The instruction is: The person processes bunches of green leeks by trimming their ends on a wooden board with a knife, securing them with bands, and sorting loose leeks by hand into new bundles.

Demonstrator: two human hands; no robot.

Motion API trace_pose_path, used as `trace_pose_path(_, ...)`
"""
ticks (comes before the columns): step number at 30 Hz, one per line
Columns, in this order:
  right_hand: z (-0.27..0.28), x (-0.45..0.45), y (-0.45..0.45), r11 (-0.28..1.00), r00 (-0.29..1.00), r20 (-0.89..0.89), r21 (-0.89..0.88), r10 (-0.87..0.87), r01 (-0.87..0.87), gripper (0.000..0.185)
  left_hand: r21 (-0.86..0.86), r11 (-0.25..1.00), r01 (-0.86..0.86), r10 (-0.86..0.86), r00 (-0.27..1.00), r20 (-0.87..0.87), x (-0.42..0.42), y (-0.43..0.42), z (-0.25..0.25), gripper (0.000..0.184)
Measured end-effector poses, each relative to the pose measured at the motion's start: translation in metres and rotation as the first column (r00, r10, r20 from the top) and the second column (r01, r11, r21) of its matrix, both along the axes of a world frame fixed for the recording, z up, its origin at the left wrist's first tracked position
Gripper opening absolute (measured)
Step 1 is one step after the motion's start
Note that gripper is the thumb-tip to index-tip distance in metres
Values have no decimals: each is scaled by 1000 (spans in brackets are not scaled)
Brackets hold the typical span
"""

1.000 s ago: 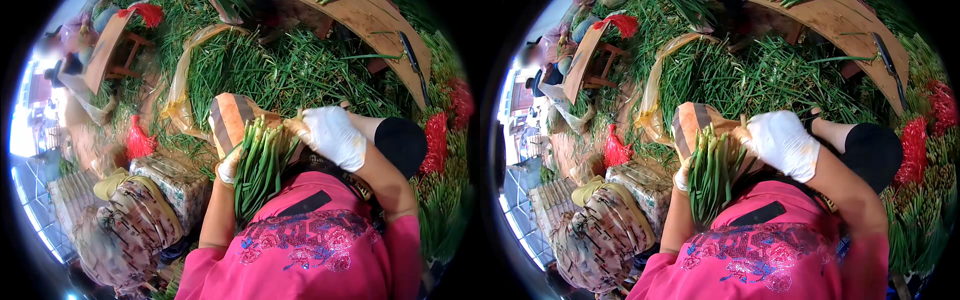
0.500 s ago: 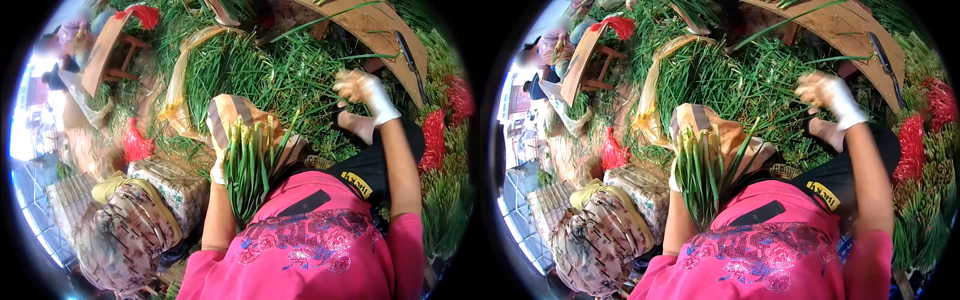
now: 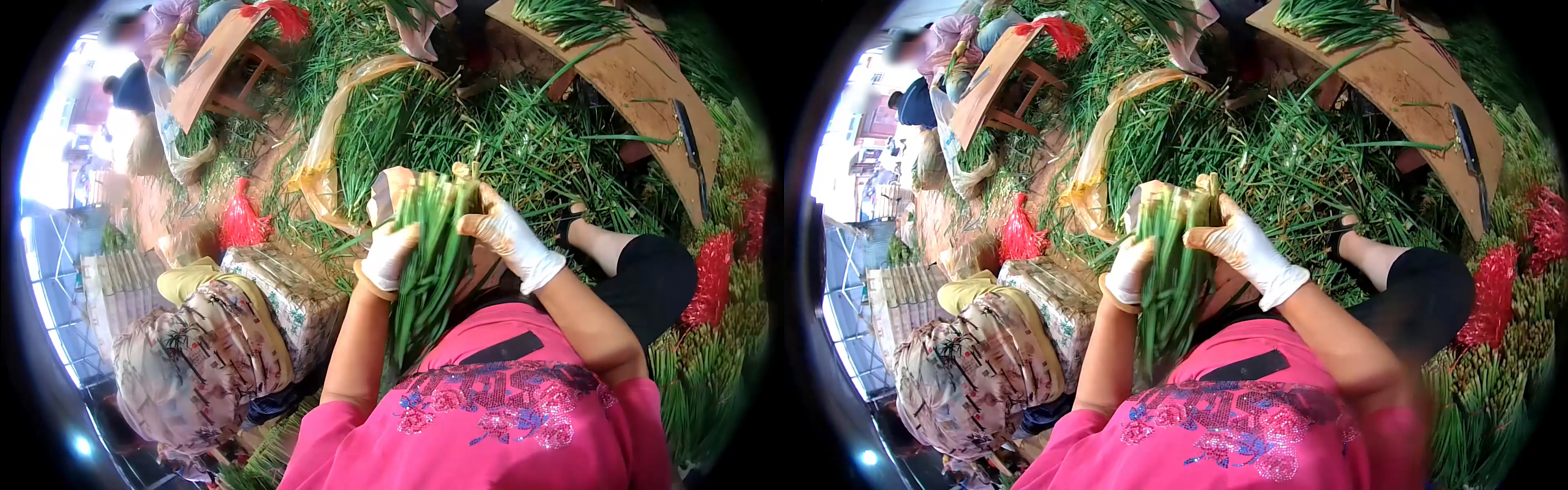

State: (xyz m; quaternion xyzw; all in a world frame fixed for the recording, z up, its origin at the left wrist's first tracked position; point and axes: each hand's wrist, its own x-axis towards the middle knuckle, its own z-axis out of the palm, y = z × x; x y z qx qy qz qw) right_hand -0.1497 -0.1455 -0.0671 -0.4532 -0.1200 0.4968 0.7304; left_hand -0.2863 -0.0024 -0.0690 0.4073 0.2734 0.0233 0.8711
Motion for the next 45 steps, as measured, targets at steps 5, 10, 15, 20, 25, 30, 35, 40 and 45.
trace_pose_path(5, 0, 6, -5, 999, 991, -127, 18, -40, 42, 75, 154, 959, -240, 225, 969, 106, 3, -14, -1, 45)
trace_pose_path(10, 9, -6, -7, 988, 968, -200, 6, -148, 152, 74, 176, 947, -270, 261, 963, 74, 8, -28, 4, 42)
trace_pose_path(15, 17, -2, -4, 992, 970, -222, 63, -95, 111, 58, 23, 986, -164, 161, 981, 106, 7, -27, 19, 46)
trace_pose_path(20, 19, -5, -5, 994, 988, -113, -22, -107, 105, 46, 174, 964, -199, 180, 976, 120, 11, -34, 23, 48)
trace_pose_path(25, 21, -3, 0, 984, 984, -47, -51, -175, 172, 36, 398, 895, -201, 130, 971, 199, 11, -39, 28, 45)
trace_pose_path(30, 19, -5, -12, 988, 987, -21, -5, -157, 157, 31, -90, 979, -184, 198, 960, 197, -2, -24, 12, 33)
trace_pose_path(35, 41, -9, -4, 999, 996, -87, 33, -32, 35, 51, 114, 966, -234, 224, 970, 92, 9, -45, 20, 39)
trace_pose_path(40, 30, -6, -7, 994, 996, 43, -77, -76, 79, 34, 340, 919, -198, 163, 978, 129, 9, -54, 27, 36)
trace_pose_path(45, 45, -7, -11, 991, 991, 40, -46, -125, 127, 21, 199, 952, -234, 222, 972, 80, -1, -47, 23, 41)
